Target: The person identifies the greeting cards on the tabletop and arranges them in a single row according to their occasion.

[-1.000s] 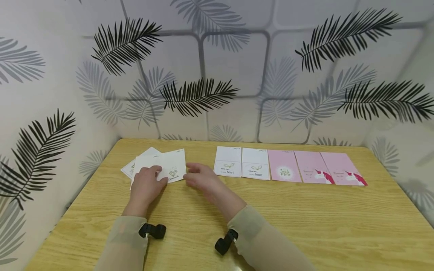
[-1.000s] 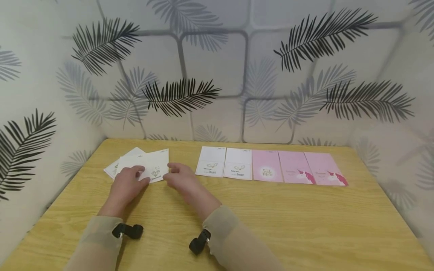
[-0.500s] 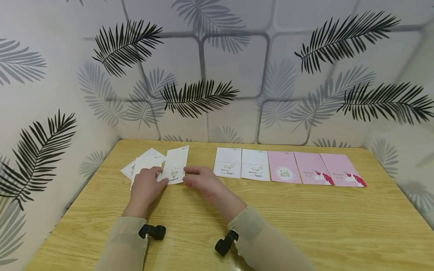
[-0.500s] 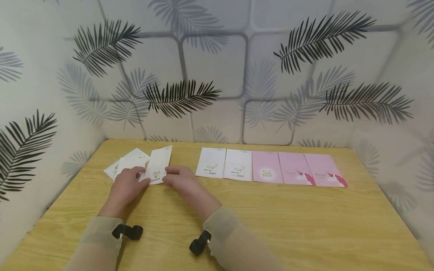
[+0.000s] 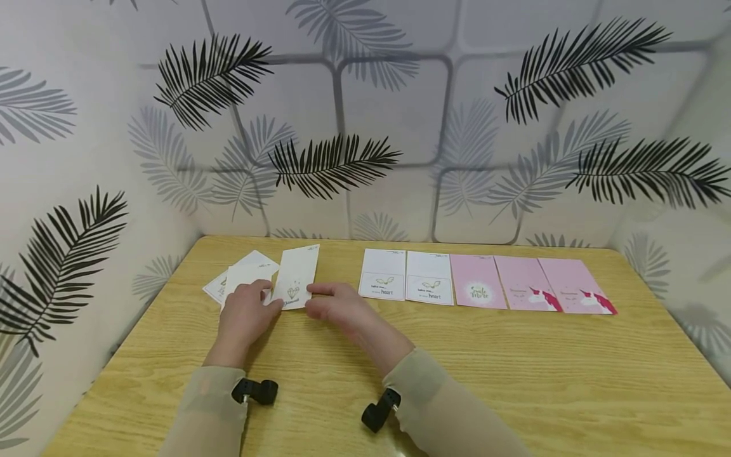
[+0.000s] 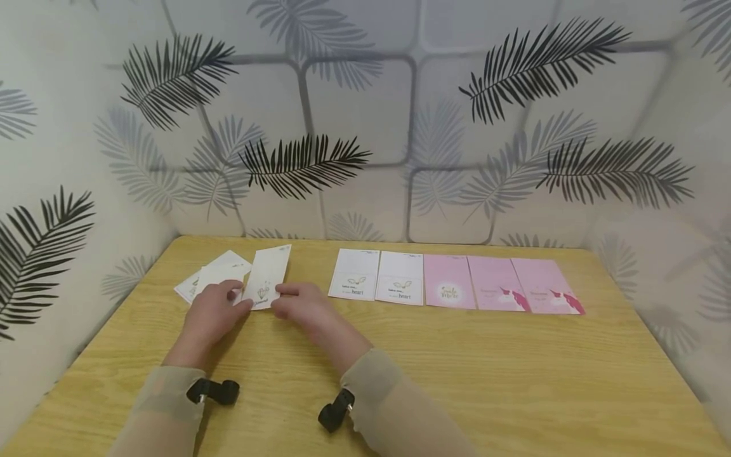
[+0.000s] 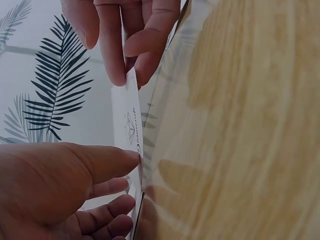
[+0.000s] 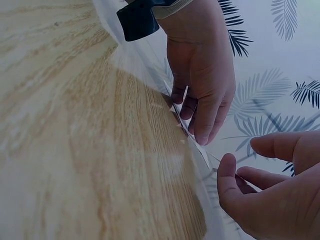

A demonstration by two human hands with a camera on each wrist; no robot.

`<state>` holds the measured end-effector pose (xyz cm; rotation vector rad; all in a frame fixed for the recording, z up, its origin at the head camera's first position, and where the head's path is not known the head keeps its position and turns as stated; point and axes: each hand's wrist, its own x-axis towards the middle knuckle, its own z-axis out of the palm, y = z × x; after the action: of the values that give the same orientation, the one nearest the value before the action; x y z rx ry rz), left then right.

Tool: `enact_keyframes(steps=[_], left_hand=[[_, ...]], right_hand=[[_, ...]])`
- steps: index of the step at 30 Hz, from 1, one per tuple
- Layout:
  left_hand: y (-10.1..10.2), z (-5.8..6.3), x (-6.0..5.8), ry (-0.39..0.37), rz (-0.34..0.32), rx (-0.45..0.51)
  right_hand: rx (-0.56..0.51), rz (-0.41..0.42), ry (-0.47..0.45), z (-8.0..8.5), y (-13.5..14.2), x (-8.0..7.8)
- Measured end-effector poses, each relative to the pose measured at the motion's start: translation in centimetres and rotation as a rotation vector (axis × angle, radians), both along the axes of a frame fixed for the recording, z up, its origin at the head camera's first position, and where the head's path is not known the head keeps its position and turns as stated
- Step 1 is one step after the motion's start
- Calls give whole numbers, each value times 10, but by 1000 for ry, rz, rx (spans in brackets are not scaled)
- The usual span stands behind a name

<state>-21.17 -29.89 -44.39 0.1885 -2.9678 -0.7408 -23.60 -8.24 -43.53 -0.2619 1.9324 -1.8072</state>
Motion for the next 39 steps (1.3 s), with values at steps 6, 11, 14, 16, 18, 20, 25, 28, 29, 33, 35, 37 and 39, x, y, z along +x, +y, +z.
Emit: enact_keyframes(steps=[6, 11, 14, 16, 18, 20, 25, 28, 29, 33, 35, 37, 39], left_hand=[[0, 2, -2, 11, 11, 70], [6, 8, -2, 56, 11, 131], [12, 12, -5, 100, 3, 151], [18, 15, -8, 121, 2, 160], [24, 18, -11, 126, 3, 170], [31, 19, -15, 121, 6, 178], [47, 18, -25, 101, 20, 190], [55, 14, -32, 97, 35, 179], [57, 12, -34, 95, 38, 176], [66, 7, -40, 83, 36, 167], [68, 5, -42, 81, 32, 165], [70, 4, -43, 80, 27, 166], [71, 2, -45, 82, 18, 163]], right_hand=[[0, -39, -14, 3, 4, 0], [-25, -77, -21, 9, 10, 1], [-56, -90, -21, 12, 17, 0], [-70, -91, -14, 14, 22, -1], [-65, -92, 4, 15, 27, -2], [-49, -100, 19, 15, 32, -4], [1, -133, 56, 13, 42, -7], [24, -153, 68, 11, 45, -10], [27, -160, 66, 11, 46, -10], [61, -189, 73, 7, 50, -15], [68, -191, 76, 5, 51, -17], [69, -189, 76, 3, 52, -19], [70, -189, 75, 3, 54, -20]])
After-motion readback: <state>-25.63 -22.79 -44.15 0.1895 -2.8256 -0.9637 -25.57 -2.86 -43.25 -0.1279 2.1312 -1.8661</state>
